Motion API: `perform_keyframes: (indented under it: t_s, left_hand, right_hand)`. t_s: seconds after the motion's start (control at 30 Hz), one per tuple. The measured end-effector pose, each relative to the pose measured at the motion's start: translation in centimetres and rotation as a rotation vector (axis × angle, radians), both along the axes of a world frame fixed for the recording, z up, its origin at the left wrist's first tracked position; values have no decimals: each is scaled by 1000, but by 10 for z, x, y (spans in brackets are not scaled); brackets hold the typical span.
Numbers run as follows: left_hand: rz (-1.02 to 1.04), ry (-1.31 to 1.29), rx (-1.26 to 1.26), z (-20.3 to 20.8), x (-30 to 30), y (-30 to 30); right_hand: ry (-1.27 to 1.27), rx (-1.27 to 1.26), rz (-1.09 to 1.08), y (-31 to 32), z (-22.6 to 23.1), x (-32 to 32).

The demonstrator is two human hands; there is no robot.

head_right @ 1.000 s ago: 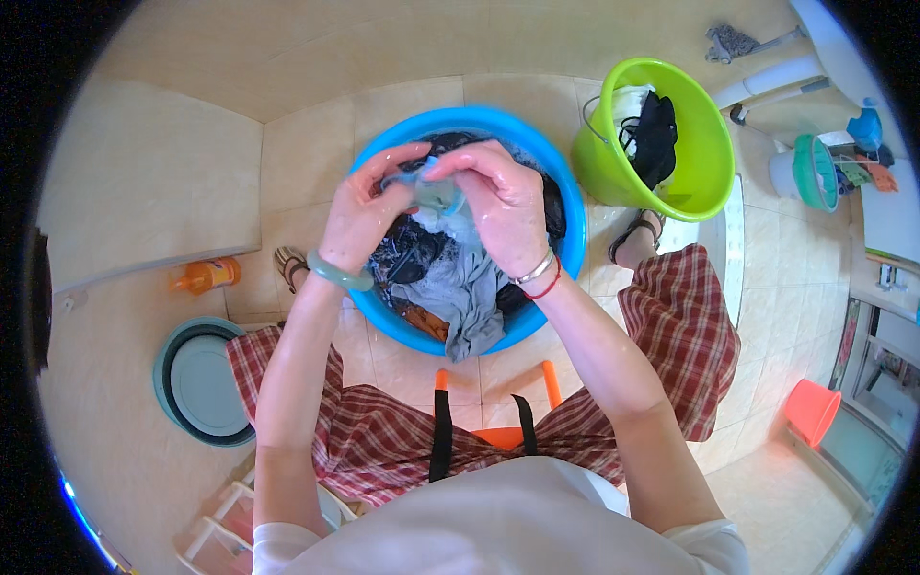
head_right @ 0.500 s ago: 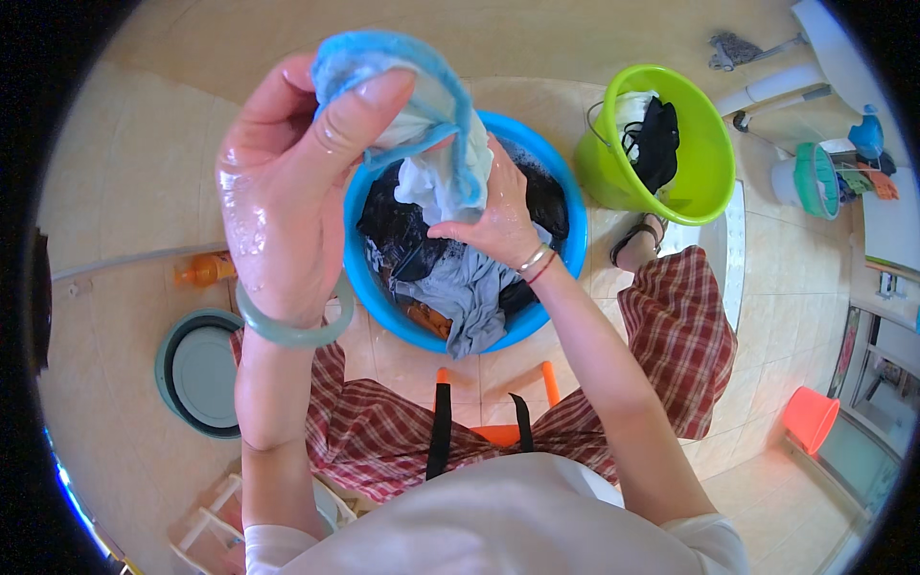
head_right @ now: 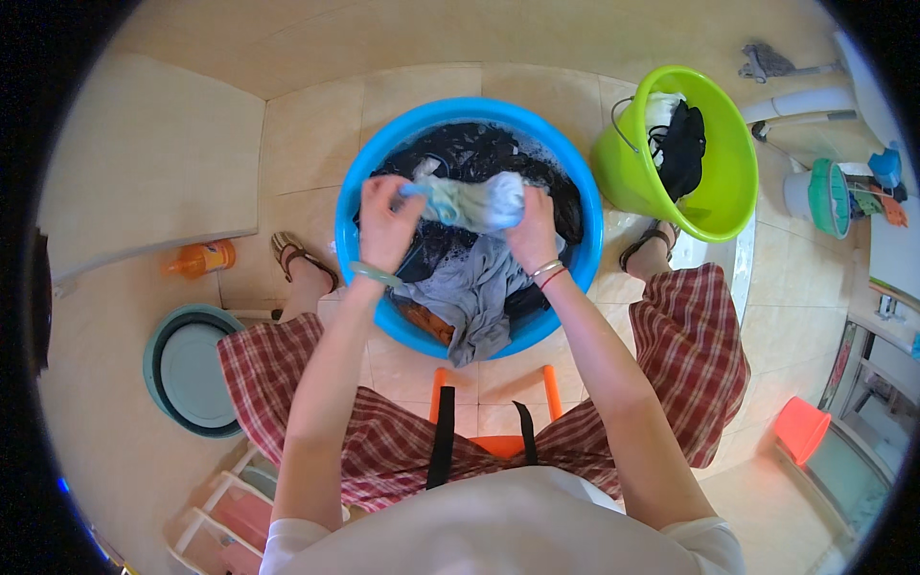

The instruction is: The person sits on a small stool and hand-washes clothes in a blue basin filled with soapy water. They repeatedly submerge, scrub, and wring out various garments, including white and dark-colored items, then transfer the washed clothes into a green bucket.

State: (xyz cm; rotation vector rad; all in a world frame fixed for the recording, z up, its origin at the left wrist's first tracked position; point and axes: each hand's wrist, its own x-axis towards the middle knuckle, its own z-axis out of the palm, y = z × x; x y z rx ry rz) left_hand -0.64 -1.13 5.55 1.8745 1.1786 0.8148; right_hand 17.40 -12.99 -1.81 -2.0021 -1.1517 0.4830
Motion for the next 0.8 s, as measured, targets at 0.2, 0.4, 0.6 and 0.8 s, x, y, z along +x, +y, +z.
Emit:
perform_keyframes:
  t_s: [0.2,0.4,0.6,0.8]
  left_hand:
    - [-292,724,72,-87,12,-42]
    - [-374,870,-51,-147,4,-44]
    - [-458,900,-219,-244,-25,-26]
    - [-508,806,-337,-190,26,-12]
  right_hand:
    - [-209,-347,284,-4,-27,-25]
    - [-94,-576,408,13,-76,-23]
    - [200,-570,597,37,-161,-30]
    - [11,-498,506,-3,-235,6]
